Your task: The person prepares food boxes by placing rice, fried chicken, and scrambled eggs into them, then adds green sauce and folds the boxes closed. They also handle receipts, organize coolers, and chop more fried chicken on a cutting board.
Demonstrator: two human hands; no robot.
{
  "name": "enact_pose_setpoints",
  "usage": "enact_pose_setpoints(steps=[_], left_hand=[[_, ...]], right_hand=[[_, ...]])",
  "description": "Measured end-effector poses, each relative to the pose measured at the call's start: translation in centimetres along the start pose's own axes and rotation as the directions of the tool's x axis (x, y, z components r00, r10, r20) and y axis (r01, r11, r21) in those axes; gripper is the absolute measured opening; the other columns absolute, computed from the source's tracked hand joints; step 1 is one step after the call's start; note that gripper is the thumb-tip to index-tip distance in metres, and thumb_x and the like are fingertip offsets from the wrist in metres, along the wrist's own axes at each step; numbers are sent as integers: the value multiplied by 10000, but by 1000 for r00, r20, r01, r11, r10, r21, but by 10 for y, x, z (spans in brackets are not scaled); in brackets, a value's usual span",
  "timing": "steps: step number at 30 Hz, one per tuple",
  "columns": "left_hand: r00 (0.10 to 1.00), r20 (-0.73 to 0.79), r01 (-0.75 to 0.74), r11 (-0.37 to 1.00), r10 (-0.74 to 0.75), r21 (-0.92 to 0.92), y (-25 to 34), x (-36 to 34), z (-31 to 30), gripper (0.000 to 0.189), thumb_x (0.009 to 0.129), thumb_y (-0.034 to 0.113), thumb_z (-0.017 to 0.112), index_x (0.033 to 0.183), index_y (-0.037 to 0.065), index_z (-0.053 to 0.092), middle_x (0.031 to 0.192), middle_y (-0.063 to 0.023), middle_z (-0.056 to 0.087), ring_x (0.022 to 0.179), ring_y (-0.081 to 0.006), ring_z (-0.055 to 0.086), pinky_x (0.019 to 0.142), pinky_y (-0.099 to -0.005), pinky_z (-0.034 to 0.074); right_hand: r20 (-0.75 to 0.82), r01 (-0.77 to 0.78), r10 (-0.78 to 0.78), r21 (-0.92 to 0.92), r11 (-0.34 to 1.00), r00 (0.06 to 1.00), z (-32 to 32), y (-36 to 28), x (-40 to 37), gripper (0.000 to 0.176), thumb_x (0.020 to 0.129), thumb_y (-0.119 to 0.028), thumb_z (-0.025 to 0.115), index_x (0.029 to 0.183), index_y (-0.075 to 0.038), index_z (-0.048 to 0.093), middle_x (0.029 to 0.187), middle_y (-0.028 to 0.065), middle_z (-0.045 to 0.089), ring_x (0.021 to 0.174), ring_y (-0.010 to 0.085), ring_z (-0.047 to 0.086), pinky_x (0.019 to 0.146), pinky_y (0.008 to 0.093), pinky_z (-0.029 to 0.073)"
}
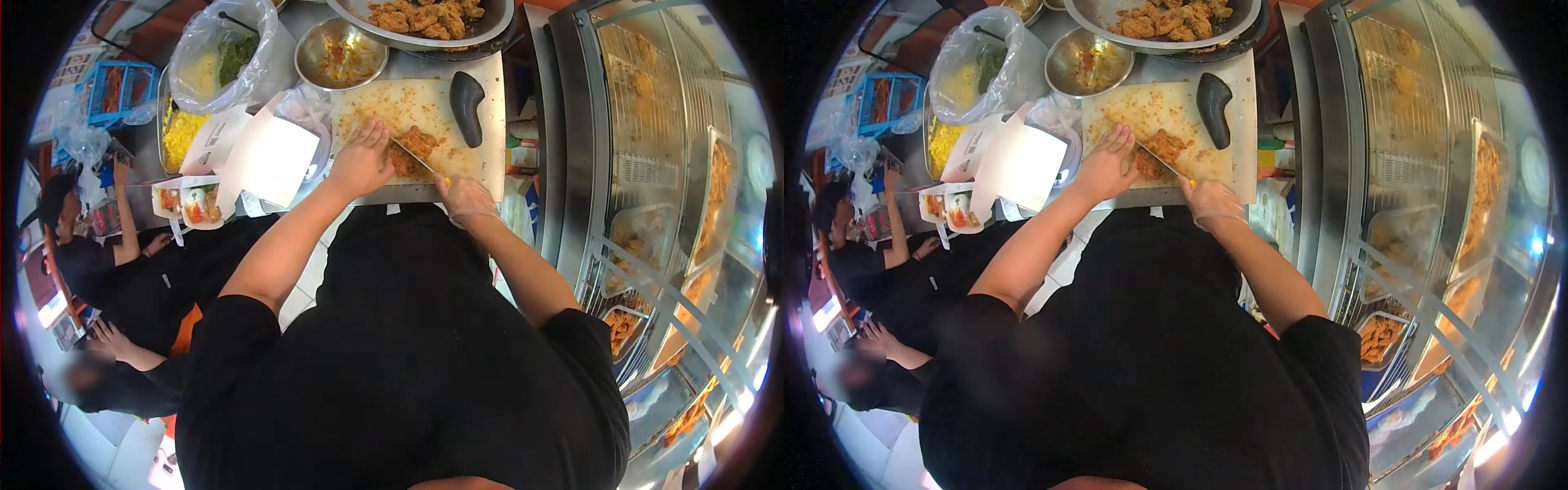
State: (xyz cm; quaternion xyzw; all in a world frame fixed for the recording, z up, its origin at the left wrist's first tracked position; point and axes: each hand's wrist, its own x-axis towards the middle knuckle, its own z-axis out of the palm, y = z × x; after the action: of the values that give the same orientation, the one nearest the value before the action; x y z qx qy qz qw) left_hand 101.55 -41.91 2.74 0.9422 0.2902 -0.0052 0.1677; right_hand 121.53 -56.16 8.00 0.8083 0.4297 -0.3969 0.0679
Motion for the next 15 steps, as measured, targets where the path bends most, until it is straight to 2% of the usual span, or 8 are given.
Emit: enact_pose_setpoints(steps=[3,8,10,11,13,15], left_hand=[[997,-55,-55,999,54,-4,-1,10,-5,622,892,330,521,1353,-85,482,1463,-242,426,1415,-343,339,1189,-431,227],[991,-59,-119,993,117,-26,-14,4,-20,610,891,325,519,1345,-81,495,1462,-239,430,1417,-334,338,1193,-422,216],[990,-105,-108,991,99,-81,-5,-6,-38,609,886,299,552,1347,-94,483,1457,-244,434,1408,-335,353,1183,-420,241],[990,-100,-108,990,99,-91,-6,-8,-29,609,886,299,552,1347,-94,483,1457,-244,434,1408,-335,353,1183,-420,241],[986,-107,-134,989,127,-64,-11,-11,-10,606,883,302,543,1336,-97,492,1441,-245,452,1398,-330,371,1181,-419,247],[993,-40,-112,993,110,-32,-23,3,-6,615,874,309,537,1335,-96,494,1445,-242,450,1394,-333,375,1184,-418,240]], right_hand=[[-75,-37,39,35,999,996,25,5,12,733,985,-583,328,919,36,715,957,301,667,964,434,651,858,497,505],[-76,-8,10,17,1000,997,18,0,0,709,993,-542,343,888,61,700,950,319,652,956,447,638,874,505,490],[-192,73,-51,112,991,980,16,-9,-23,688,991,-525,360,887,66,697,924,327,650,919,465,640,857,518,494],[-185,65,-44,110,992,982,25,-8,-20,688,991,-525,360,887,66,697,924,327,650,919,465,640,857,518,494],[-152,-62,71,64,996,986,49,-11,-9,683,990,-516,367,870,71,694,897,338,645,903,480,639,843,522,499],[-133,-59,68,73,996,989,47,-17,-1,685,988,-518,369,862,73,693,893,343,643,907,483,637,842,523,499]])
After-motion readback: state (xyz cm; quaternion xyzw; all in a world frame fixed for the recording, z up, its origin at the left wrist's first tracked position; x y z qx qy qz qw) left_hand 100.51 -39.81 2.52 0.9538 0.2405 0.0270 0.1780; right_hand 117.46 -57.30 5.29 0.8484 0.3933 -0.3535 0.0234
